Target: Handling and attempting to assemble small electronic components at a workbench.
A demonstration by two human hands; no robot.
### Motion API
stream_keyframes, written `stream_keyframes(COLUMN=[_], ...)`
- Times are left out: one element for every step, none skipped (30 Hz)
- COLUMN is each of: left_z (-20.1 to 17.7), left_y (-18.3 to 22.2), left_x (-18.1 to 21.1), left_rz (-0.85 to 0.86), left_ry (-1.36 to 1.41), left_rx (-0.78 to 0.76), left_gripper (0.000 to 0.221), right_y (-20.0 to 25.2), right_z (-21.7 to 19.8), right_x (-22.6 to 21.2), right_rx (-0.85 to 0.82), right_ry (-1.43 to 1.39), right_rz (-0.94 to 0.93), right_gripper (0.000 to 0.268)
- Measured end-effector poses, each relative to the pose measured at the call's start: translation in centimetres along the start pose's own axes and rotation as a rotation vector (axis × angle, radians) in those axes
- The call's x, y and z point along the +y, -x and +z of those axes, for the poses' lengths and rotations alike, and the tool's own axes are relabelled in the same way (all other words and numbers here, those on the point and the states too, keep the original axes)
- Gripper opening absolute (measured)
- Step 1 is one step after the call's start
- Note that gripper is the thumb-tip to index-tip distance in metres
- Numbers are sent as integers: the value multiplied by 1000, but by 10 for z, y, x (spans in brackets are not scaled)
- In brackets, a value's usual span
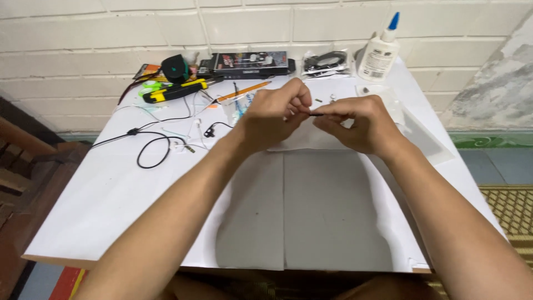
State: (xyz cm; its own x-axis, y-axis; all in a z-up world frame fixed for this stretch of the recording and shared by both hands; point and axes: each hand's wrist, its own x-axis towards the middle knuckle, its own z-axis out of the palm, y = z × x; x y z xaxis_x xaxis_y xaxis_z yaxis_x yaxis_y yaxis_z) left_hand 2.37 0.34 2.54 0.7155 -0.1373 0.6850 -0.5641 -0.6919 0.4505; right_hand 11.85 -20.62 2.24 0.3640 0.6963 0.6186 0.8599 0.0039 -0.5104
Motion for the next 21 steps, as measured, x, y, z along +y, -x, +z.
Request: stream_keyframes(left_z=[-1, -1, 0, -5, -10, -14, -18, -23, -29, -30, -31, -29, -27, -23, -19, -15, -11, -9, -5, -3, -1], left_y=[3, 5, 7, 11, 15, 17, 17, 19, 21, 23, 26, 29, 29, 28, 27, 23, 19, 15, 17, 20, 22], left_x=[2, 4, 6, 5, 5, 4, -1, -5, -9, -11, -14, -16, -17, -18, -19, -20, -20, -20, -17, -14, -12], left_rz=[-5, 35, 75, 74, 77, 88, 94, 28, -39, -37, -130, -221, -218, -298, -378, -375, -445, -516, -514, -335, -153], left_ry=[-6, -18, -31, -30, -116, -203, -203, -256, -309, -313, -333, -344, -342, -387, -433, -427, -499, -573, -569, -655, -734], left_rx=[3, 31, 58, 63, 61, 63, 71, 23, -24, -27, -123, -223, -227, -278, -330, -333, -462, -589, -591, -486, -379], left_gripper=[20, 22, 24, 24, 21, 19, 19, 15, 12, 12, 13, 21, 21, 21, 21, 21, 25, 29, 29, 22, 16], right_y=[-1, -1, -1, 0, 0, -1, 0, 2, 4, 3, 3, 6, 6, 7, 9, 8, 8, 7, 7, 8, 8], right_z=[3, 5, 6, 5, 3, 0, -6, -9, -12, -15, -19, -24, -24, -27, -29, -28, -28, -27, -22, -15, -9], right_x=[0, 1, 2, 0, -1, -3, 12, 26, 40, 38, 36, 33, 30, 27, 24, 27, 30, 33, 38, 42, 47], right_rx=[-4, 5, 14, 9, -1, -7, -7, 20, 47, 51, 101, 149, 151, 178, 205, 204, 182, 158, 157, 113, 70], right_ry=[-6, 32, 69, 71, 102, 139, 147, 171, 195, 192, 285, 382, 383, 380, 377, 381, 356, 329, 332, 273, 215], right_rz=[-5, 14, 32, 31, 51, 67, 61, 68, 75, 74, 60, 53, 57, 44, 30, 36, 22, 6, 9, -33, -74], right_gripper=[21, 21, 21, 21, 19, 17, 17, 14, 11, 11, 12, 14, 14, 15, 16, 16, 15, 15, 15, 13, 14])
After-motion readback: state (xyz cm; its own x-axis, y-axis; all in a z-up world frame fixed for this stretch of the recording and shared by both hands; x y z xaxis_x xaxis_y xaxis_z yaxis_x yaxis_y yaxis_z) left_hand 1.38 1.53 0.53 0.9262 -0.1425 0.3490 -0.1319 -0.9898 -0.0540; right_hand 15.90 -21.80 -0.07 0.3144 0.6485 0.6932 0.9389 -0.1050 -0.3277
